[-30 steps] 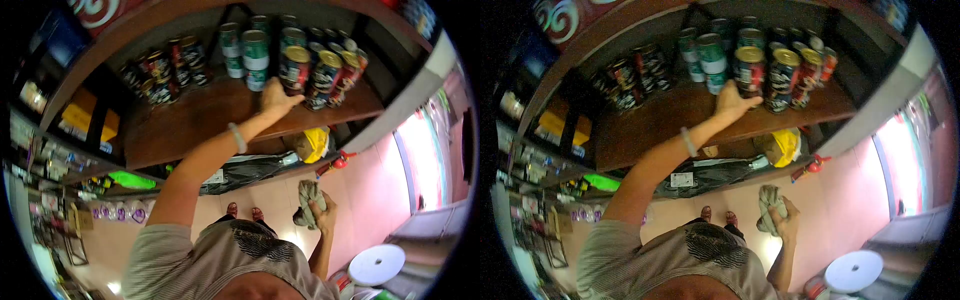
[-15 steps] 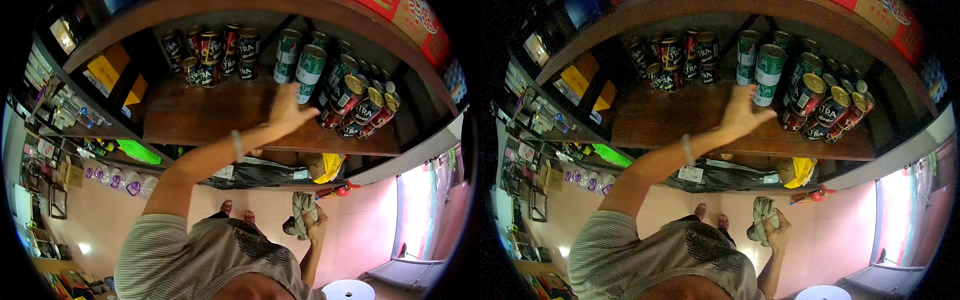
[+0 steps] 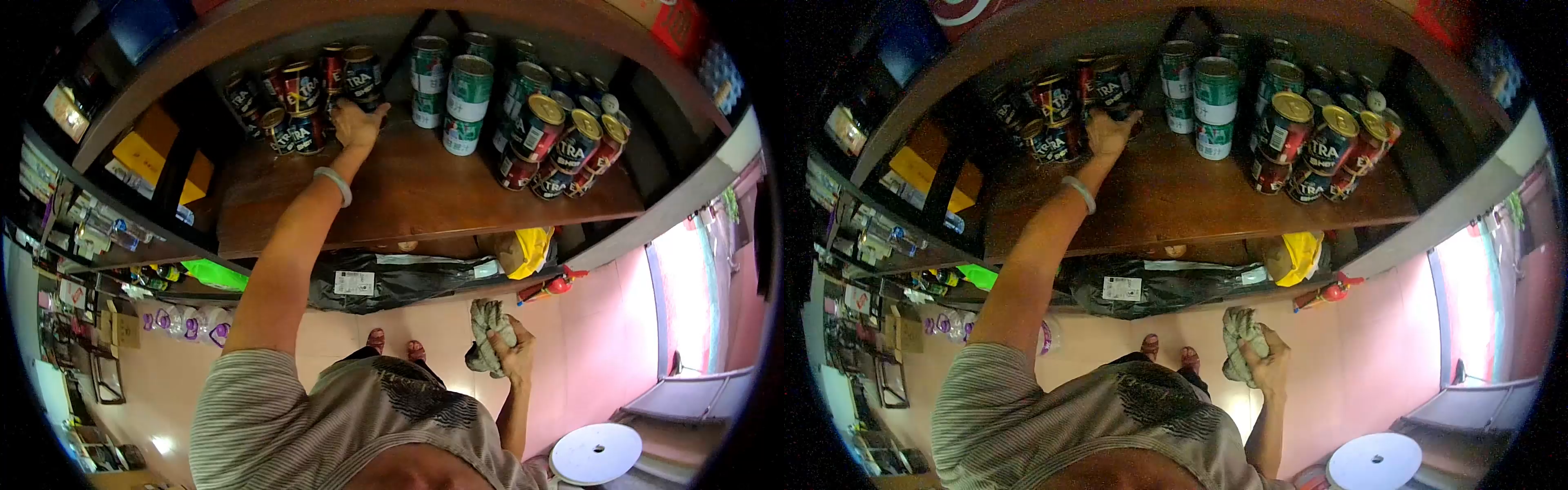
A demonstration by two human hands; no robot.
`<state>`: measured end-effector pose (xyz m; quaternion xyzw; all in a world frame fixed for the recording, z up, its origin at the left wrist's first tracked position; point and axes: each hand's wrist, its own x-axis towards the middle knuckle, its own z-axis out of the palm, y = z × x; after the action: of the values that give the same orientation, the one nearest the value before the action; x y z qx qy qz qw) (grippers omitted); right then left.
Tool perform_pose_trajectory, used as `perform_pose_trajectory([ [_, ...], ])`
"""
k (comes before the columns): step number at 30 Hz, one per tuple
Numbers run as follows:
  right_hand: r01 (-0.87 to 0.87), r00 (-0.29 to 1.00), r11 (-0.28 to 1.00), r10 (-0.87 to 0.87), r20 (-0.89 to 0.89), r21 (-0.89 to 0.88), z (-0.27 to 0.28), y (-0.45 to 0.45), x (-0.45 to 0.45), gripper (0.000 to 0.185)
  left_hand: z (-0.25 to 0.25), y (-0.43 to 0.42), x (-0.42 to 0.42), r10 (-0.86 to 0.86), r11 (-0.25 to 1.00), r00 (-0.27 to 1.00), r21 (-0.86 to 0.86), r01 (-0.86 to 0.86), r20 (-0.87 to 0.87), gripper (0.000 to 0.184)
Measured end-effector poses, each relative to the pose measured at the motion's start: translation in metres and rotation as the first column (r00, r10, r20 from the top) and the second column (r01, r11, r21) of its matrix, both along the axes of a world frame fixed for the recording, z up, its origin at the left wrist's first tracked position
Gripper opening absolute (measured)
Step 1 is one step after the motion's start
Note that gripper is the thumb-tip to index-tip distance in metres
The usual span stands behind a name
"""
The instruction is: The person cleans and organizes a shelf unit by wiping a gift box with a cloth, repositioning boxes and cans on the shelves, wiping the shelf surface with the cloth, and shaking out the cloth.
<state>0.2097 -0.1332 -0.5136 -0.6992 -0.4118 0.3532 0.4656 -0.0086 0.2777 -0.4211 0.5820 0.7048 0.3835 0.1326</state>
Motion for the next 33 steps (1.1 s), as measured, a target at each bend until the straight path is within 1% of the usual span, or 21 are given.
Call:
perform_pose_trajectory([
  [3,0.026,0.997,1.0,-0.026,-0.076,-0.006,0.003,-0.008,0.0,0.039,0.003,0.001,-0.003,-0.02,0.999,0.998,-0.032,0.019,-0.056,0.077],
  [4,0.031,0.999,0.999,-0.031,0.022,0.015,0.0,-0.012,0.001,0.037,0.006,0.0,-0.007,-0.053,0.996,0.998,-0.069,0.052,-0.017,0.071],
  [7,0.042,0.997,0.998,-0.045,-0.063,-0.054,-0.006,-0.019,0.006,0.036,0.003,-0.009,-0.012,-0.061,0.997,0.987,0.04,0.068,-0.147,0.071],
  [8,0.045,0.996,0.999,-0.046,-0.075,-0.023,-0.007,-0.019,0.005,0.036,0.004,-0.016,-0.012,-0.06,0.994,0.988,0.083,0.072,-0.139,0.071],
  [11,0.021,1.0,1.0,-0.021,0.009,-0.02,-0.008,-0.016,0.008,0.037,0.006,-0.037,-0.011,-0.119,0.975,0.979,0.169,0.147,-0.164,0.067],
  [12,0.004,0.999,1.0,-0.004,0.035,-0.002,-0.005,-0.014,0.008,0.039,0.005,-0.043,-0.009,-0.162,0.945,0.976,0.261,0.196,-0.146,0.063],
  [15,-0.013,0.993,1.0,0.015,0.12,-0.013,0.007,-0.006,0.004,0.04,0.016,-0.071,0.001,-0.315,0.912,0.943,0.244,0.331,-0.103,0.057],
  [16,-0.024,0.999,0.998,0.026,0.036,-0.055,0.005,-0.005,0.005,0.042,0.018,-0.08,0.005,-0.362,0.888,0.929,0.274,0.37,-0.083,0.054],
  [18,-0.038,0.999,0.998,0.04,0.036,-0.054,-0.004,-0.002,0.006,0.041,0.021,-0.101,0.021,-0.448,0.834,0.893,0.338,0.437,-0.048,0.05],
  [19,-0.048,0.998,0.997,0.05,0.036,-0.054,-0.006,-0.002,0.007,0.041,0.025,-0.112,0.028,-0.449,0.852,0.892,0.276,0.445,-0.055,0.048],
  [21,-0.051,0.997,0.996,0.056,0.057,-0.074,-0.005,-0.002,0.009,0.04,0.013,-0.117,0.044,-0.546,0.8,0.837,0.323,0.505,0.042,0.048],
  [22,-0.056,0.996,0.995,0.062,0.069,-0.08,-0.003,-0.001,0.01,0.04,0.011,-0.124,0.053,-0.524,0.82,0.851,0.282,0.498,0.022,0.049],
  [23,-0.059,0.996,0.997,0.062,0.063,-0.048,-0.002,0.0,0.011,0.039,0.015,-0.133,0.062,-0.497,0.842,0.868,0.242,0.483,0.0,0.05],
  [24,-0.068,0.996,0.998,0.069,0.056,-0.014,-0.001,-0.001,0.013,0.039,0.011,-0.133,0.069,-0.537,0.833,0.84,0.205,0.513,0.078,0.055],
  [25,-0.079,0.996,0.997,0.078,0.051,0.02,0.002,-0.003,0.014,0.039,0.004,-0.129,0.075,-0.499,0.859,0.867,0.129,0.496,-0.011,0.06],
  [26,-0.086,0.99,0.996,0.087,0.114,-0.014,0.01,-0.004,0.016,0.039,0.003,-0.128,0.08,-0.519,0.844,0.855,0.156,0.513,0.001,0.062],
  [27,-0.079,0.993,0.997,0.081,0.087,-0.018,0.009,-0.005,0.018,0.039,0.002,-0.128,0.085,-0.544,0.826,0.839,0.181,0.534,0.013,0.063],
  [30,-0.046,0.999,0.998,0.046,0.004,-0.042,0.004,-0.011,0.025,0.038,0.003,-0.127,0.097,-0.545,0.821,0.838,0.192,0.537,-0.014,0.063],
  [33,-0.037,0.999,0.997,0.034,-0.042,-0.069,0.011,-0.012,0.026,0.038,-0.001,-0.125,0.109,-0.525,0.813,0.846,0.241,0.53,-0.09,0.057],
])
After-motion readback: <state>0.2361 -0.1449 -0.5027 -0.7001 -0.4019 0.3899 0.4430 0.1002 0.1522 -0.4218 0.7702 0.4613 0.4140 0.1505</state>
